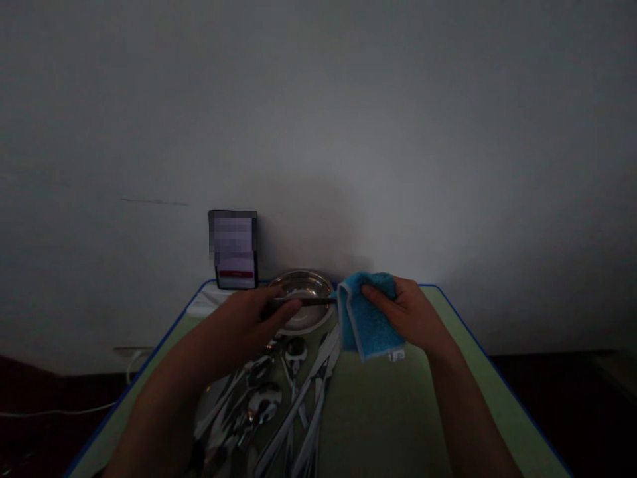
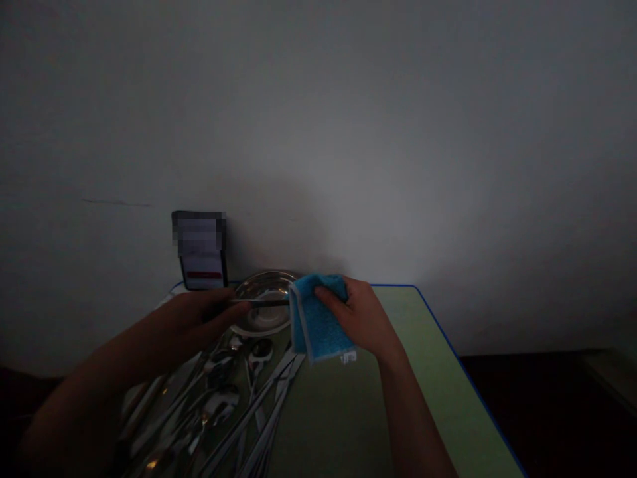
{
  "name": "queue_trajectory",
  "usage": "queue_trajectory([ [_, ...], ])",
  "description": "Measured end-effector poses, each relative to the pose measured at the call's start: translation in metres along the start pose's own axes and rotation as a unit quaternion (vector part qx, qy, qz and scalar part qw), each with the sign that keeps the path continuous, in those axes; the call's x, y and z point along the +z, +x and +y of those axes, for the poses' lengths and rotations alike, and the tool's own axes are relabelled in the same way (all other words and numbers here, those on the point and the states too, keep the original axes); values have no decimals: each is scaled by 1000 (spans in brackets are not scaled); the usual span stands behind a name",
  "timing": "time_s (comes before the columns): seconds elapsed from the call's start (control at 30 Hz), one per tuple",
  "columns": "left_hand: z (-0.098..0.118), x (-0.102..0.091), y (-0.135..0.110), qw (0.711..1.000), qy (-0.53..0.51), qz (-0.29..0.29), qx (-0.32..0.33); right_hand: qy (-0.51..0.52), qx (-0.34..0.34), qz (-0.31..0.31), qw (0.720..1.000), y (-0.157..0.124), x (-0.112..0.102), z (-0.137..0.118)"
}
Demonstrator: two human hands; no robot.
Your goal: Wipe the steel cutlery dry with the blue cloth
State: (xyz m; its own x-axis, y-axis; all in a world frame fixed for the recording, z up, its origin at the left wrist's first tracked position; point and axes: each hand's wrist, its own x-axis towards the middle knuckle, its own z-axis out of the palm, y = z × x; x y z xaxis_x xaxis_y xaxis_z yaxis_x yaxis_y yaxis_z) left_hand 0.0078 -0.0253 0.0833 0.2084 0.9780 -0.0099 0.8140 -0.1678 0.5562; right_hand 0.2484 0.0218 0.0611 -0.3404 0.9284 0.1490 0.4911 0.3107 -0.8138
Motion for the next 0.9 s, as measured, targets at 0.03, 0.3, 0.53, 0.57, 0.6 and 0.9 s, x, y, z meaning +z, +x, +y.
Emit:
queue_trajectory([
  [0.03, 0, 0, 0, 1000, 4, -2, 4, 0, 1, -1, 1000, 0, -1, 0],
  [0.3, -1, -8, -9, 998, -15, -9, 55, 4, -7, -98, 995, -7, -19, 0],
  [0.53, 5, -14, -16, 999, 27, 5, 36, -54, -90, -117, 988, -14, -27, -11],
  [0.57, 6, -14, -17, 999, 32, 11, 32, -56, -98, -102, 988, -15, -26, -13],
  [0.6, 8, -14, -18, 999, 37, 20, 29, -57, -102, -82, 990, -15, -25, -15],
  [0.9, 32, -15, -25, 991, 78, 106, 35, -40, -126, 83, 988, -23, -17, -34],
])
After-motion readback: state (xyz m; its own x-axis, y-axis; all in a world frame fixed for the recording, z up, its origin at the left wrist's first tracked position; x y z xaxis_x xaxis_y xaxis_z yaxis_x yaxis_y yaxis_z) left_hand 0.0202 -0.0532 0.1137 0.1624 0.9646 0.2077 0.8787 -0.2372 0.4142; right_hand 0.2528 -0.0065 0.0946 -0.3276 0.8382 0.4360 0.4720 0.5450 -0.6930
